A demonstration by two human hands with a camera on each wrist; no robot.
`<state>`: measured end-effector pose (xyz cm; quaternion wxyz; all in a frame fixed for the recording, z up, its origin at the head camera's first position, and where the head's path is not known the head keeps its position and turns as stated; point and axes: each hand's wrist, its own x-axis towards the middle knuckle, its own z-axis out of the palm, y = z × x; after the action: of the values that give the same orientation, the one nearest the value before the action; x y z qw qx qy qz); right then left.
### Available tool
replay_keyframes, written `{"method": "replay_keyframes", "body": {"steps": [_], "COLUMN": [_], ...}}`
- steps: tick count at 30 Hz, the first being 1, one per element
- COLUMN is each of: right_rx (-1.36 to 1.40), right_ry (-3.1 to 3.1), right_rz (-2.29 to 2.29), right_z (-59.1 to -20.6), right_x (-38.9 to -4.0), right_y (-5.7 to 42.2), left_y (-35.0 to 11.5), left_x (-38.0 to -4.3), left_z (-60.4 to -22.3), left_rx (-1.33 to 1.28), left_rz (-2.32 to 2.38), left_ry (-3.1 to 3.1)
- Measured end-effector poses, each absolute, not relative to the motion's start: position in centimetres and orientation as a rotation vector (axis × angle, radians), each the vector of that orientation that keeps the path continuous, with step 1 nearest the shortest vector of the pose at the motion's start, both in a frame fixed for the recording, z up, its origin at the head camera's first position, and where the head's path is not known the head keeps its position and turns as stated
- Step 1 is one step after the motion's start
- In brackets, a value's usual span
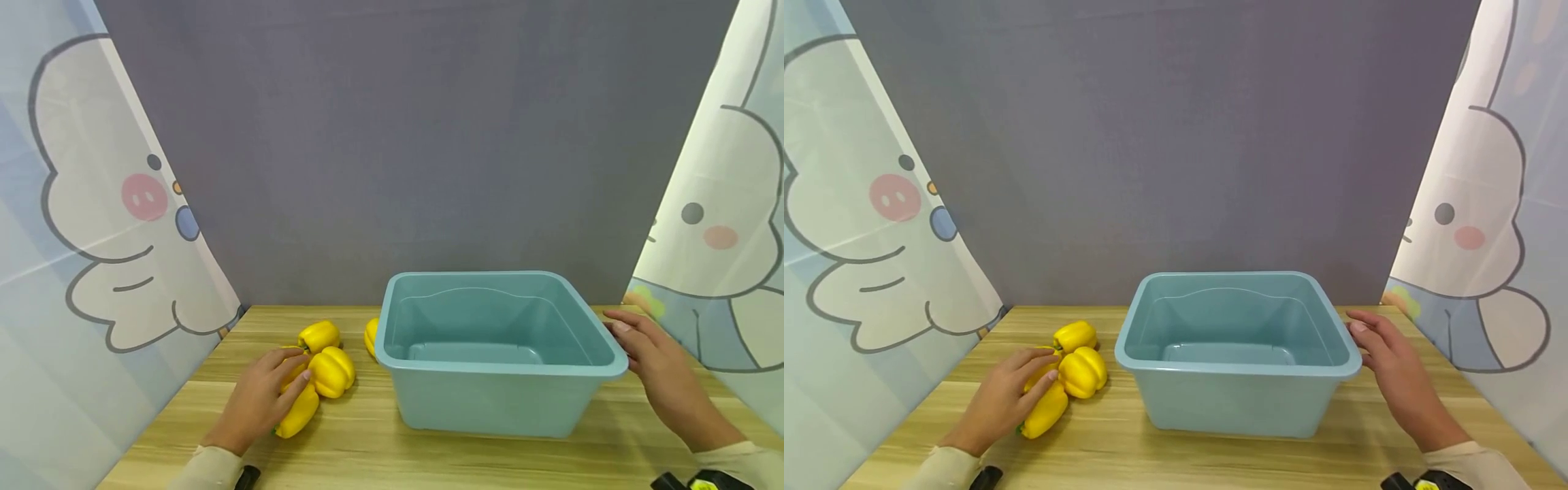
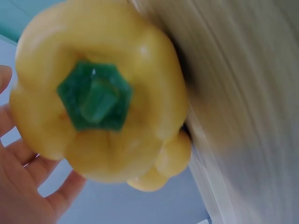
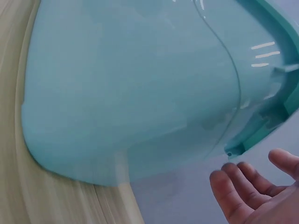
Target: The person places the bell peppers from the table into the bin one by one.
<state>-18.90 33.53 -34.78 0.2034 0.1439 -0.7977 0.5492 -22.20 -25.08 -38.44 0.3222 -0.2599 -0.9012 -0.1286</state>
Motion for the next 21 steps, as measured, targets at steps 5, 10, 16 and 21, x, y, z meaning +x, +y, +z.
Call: {"method": "replay_keyframes", "body": {"steps": [5, 10, 16, 21], "right_rx": [0.541, 0.571, 0.639, 0.692], "right_ry": [-2.092, -2.128, -2.113, -2.102], "right_rz": [1.75, 1.745, 1.741, 1.814], "right_z": [-35.0, -35.1, -35.2, -35.3], "right_x": [-19.1, -19.1, -19.1, -19.1], "right_y": [33.2, 33.0, 32.6, 32.7], "left_y": [-24.6, -24.1, -23.8, -23.9], "left_x": [-22.1, -22.1, -22.0, -21.9], "left_z": [-38.6, -38.6, -38.7, -38.7], "left_rx": [-0.713, -0.757, -0.789, -0.784], "left_rz": [-0.346, -0.371, -0.386, -0.404], "left_ry": [-2.359, -2.323, -2.319, -2.327]}}
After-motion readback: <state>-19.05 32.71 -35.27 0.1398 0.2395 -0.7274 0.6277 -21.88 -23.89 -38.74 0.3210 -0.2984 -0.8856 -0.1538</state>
